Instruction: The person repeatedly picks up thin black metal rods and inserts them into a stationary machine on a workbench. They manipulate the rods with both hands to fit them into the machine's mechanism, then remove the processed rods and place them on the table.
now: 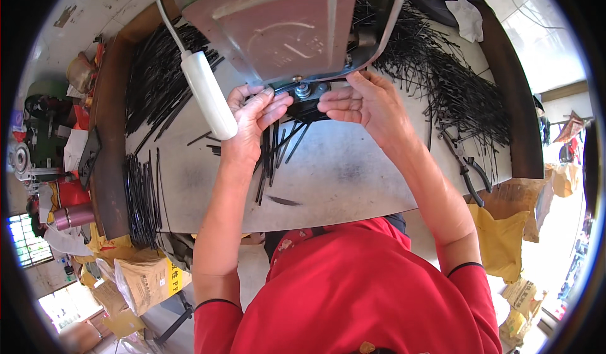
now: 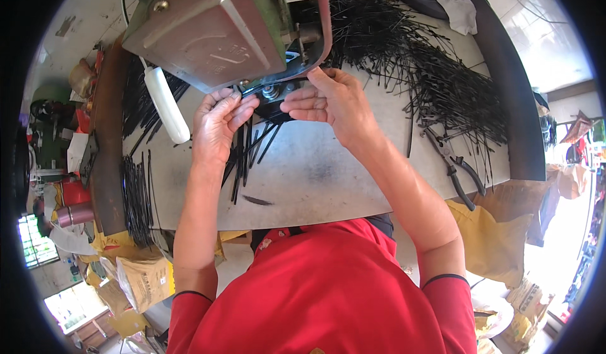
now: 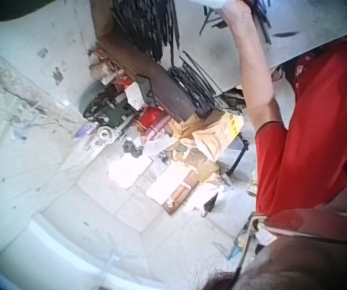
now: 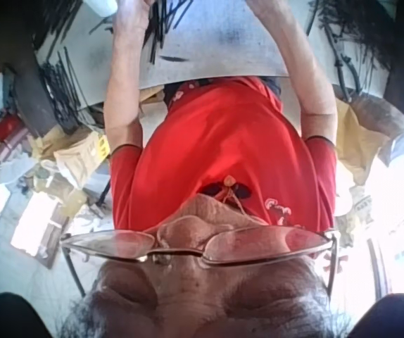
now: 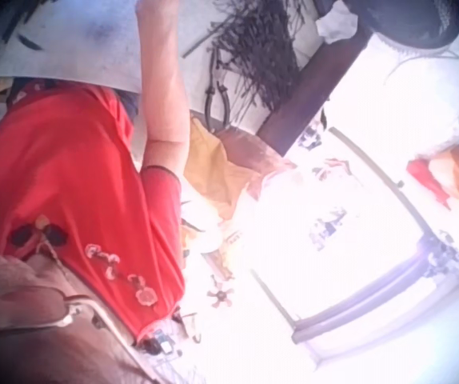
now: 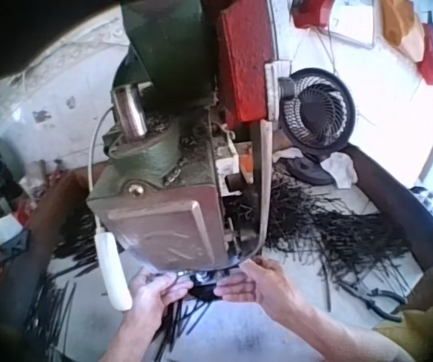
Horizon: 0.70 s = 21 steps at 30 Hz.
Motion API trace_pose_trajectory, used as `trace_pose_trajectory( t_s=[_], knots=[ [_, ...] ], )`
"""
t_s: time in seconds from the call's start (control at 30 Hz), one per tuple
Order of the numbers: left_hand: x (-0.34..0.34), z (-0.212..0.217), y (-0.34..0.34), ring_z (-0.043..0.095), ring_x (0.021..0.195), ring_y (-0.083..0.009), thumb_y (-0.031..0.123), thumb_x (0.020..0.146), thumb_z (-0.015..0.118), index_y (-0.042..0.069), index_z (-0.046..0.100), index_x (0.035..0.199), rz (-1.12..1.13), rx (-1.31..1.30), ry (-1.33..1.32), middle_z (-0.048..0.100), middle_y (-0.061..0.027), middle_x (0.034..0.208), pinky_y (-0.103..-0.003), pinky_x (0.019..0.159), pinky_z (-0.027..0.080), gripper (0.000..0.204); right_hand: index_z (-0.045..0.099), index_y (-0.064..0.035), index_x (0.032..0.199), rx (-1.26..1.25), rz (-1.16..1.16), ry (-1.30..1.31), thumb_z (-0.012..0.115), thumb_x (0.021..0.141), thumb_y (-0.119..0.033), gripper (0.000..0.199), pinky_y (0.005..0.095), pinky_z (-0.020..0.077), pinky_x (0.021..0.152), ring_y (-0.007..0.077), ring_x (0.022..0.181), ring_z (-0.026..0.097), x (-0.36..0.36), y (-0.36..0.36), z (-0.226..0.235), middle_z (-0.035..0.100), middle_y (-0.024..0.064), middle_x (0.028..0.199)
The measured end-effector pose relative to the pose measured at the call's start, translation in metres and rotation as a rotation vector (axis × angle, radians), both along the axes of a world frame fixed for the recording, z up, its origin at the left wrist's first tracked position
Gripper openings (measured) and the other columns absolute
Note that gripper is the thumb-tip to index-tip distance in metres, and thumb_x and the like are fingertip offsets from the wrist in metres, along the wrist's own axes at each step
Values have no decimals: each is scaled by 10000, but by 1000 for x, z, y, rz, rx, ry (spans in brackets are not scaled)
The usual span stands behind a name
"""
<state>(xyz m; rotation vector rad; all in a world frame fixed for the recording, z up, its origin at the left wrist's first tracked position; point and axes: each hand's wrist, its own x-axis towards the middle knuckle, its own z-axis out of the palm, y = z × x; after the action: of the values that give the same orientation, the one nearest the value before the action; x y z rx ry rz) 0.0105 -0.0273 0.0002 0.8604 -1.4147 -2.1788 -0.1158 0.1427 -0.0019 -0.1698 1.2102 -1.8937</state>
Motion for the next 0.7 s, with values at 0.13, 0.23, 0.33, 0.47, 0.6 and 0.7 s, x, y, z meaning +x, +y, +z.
trace_pose_trajectory(
  t_s=[0.13,0.23,0.33,0.47,0.6,0.7],
  knots=[
    [1,-2,6,679,858,-317,3,852,581,-9,435,1072,29,-23,13,629,-271,960,-313,709,583,265,514,-49,1032,-168,-127,-104,540,946,-271,239,305,592,651,273,786,688,-4,-3,-20,651,189,897],
    [1,-4,6,684,825,-311,-9,842,585,-26,401,1104,83,-49,25,628,-258,955,-297,679,588,320,500,-27,1012,-226,-162,-78,549,934,-252,243,294,591,623,255,718,691,-2,-10,-12,654,165,909],
    [-2,-4,8,685,839,-286,-5,850,594,-41,409,1128,151,-31,52,625,-194,986,-263,662,585,336,506,-17,1005,-237,-188,-97,546,933,-258,254,287,585,615,246,704,691,0,-3,-11,659,163,894],
    [-2,-24,5,637,1002,-193,109,911,575,-47,576,1076,187,213,145,643,-129,1079,-304,910,516,227,557,10,1001,-40,-120,211,542,936,-283,300,280,564,595,224,700,691,13,14,-6,666,158,873],
    [5,-12,6,636,885,-147,172,943,531,25,595,1064,232,256,154,659,-76,966,-267,831,515,201,627,-11,1000,371,-64,712,582,902,-265,276,279,532,590,172,678,684,9,55,10,686,130,866],
    [12,-7,5,581,726,-106,189,949,528,73,608,1053,255,203,125,613,-15,818,-241,712,492,175,653,-63,977,689,-224,992,607,872,-223,197,295,520,578,190,690,678,-21,93,11,692,98,860]
  ],
)
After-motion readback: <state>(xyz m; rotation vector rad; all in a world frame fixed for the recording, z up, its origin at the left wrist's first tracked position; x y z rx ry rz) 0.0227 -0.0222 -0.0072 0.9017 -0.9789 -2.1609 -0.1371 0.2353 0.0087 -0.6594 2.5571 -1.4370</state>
